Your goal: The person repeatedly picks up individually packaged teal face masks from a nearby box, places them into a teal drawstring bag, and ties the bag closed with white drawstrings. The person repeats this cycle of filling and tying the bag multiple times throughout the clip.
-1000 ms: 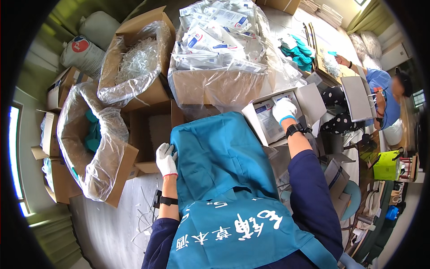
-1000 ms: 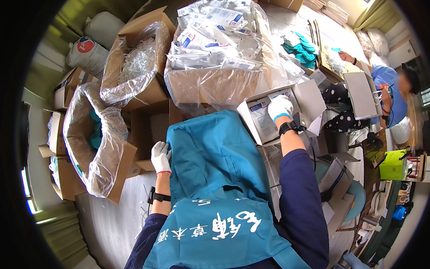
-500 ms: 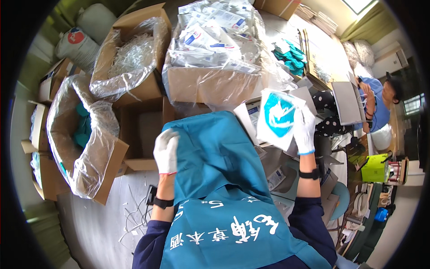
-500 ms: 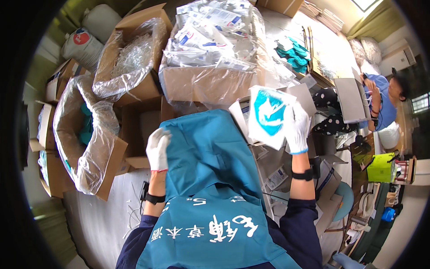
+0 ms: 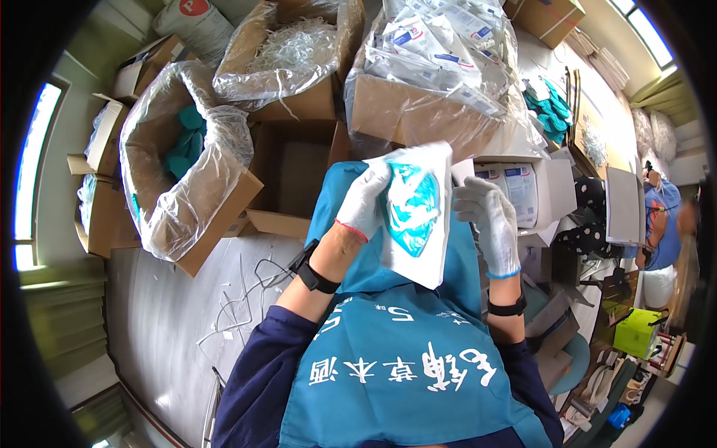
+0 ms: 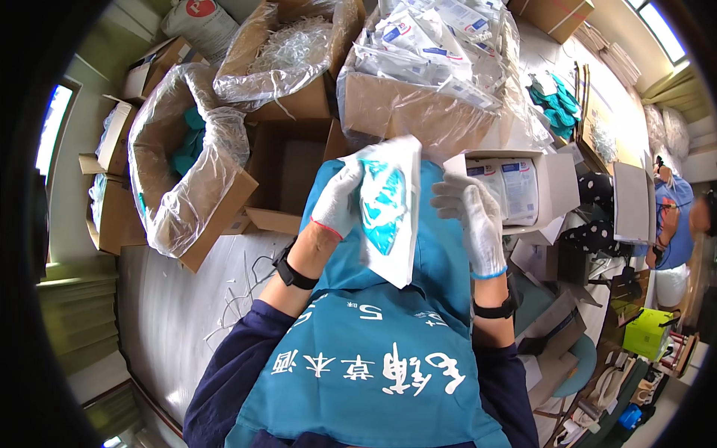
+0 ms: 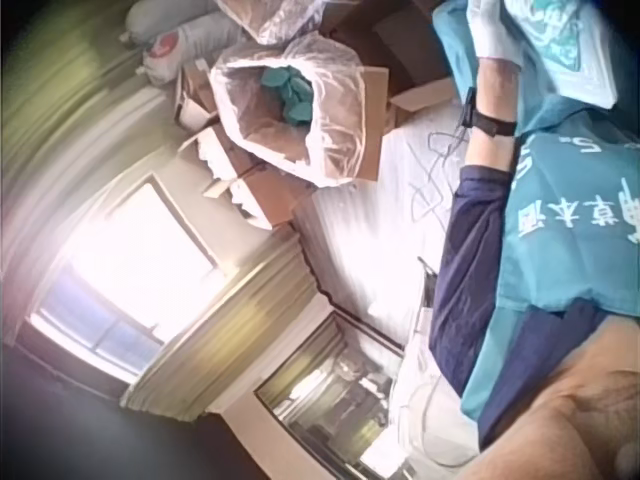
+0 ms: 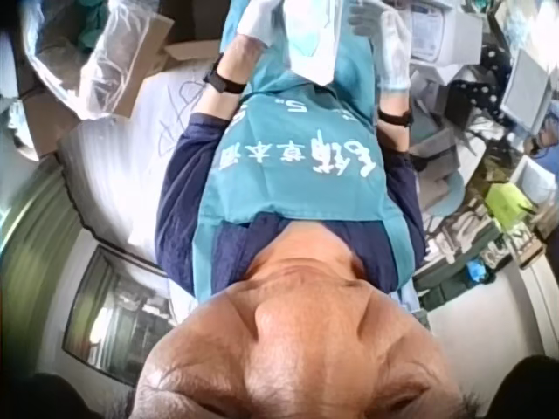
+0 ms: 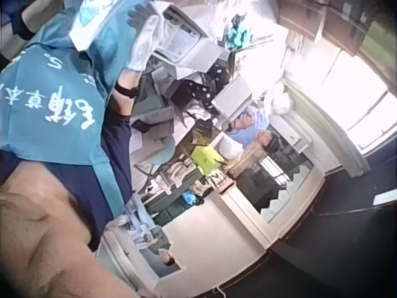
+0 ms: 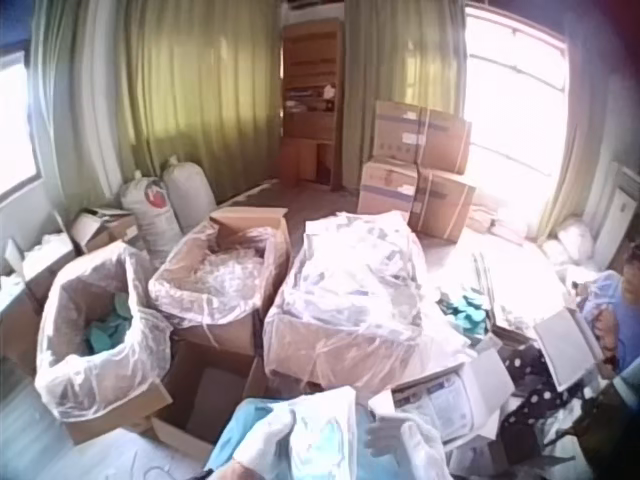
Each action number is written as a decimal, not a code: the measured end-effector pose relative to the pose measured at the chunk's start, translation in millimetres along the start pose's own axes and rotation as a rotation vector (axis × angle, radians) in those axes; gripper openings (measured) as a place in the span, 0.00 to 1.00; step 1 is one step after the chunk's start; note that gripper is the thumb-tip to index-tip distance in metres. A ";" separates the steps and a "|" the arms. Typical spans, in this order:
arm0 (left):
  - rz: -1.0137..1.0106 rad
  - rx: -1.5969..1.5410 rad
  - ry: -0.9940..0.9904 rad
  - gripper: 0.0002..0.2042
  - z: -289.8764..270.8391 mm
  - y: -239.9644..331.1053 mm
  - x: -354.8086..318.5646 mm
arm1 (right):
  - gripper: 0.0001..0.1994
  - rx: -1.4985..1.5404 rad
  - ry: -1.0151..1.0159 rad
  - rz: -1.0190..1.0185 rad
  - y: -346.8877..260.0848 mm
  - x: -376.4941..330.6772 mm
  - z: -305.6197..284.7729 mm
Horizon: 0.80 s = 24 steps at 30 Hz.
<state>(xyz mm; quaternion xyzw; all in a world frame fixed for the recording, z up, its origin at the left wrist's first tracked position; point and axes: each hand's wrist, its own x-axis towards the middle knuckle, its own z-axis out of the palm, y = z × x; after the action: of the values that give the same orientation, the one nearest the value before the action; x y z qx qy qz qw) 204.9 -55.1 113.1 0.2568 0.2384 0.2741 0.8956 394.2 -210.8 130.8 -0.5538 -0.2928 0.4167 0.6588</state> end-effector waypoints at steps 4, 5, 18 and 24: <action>-0.186 -0.517 -0.397 0.20 -9.8 -1.3 -3.3 | 0.23 -0.050 -0.129 0.090 0.4 -5.6 20.1; -0.261 -0.770 -0.558 0.20 -5.3 -3.5 -6.7 | 0.21 -0.077 -0.122 0.078 2.2 -2.5 26.5; -0.850 -0.595 -0.424 0.30 -21.2 -46.1 -43.4 | 0.09 0.214 -0.263 0.191 31.6 22.1 33.2; -0.411 0.239 -0.126 0.21 -122.0 -39.1 -27.0 | 0.03 -0.076 0.016 0.132 42.2 2.4 51.5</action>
<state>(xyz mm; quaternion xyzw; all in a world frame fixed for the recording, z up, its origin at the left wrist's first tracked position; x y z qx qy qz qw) 130.2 -59.6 5.7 0.3237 0.2600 0.0395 0.9089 342.3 -182.0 100.5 -0.5997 -0.2662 0.4435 0.6106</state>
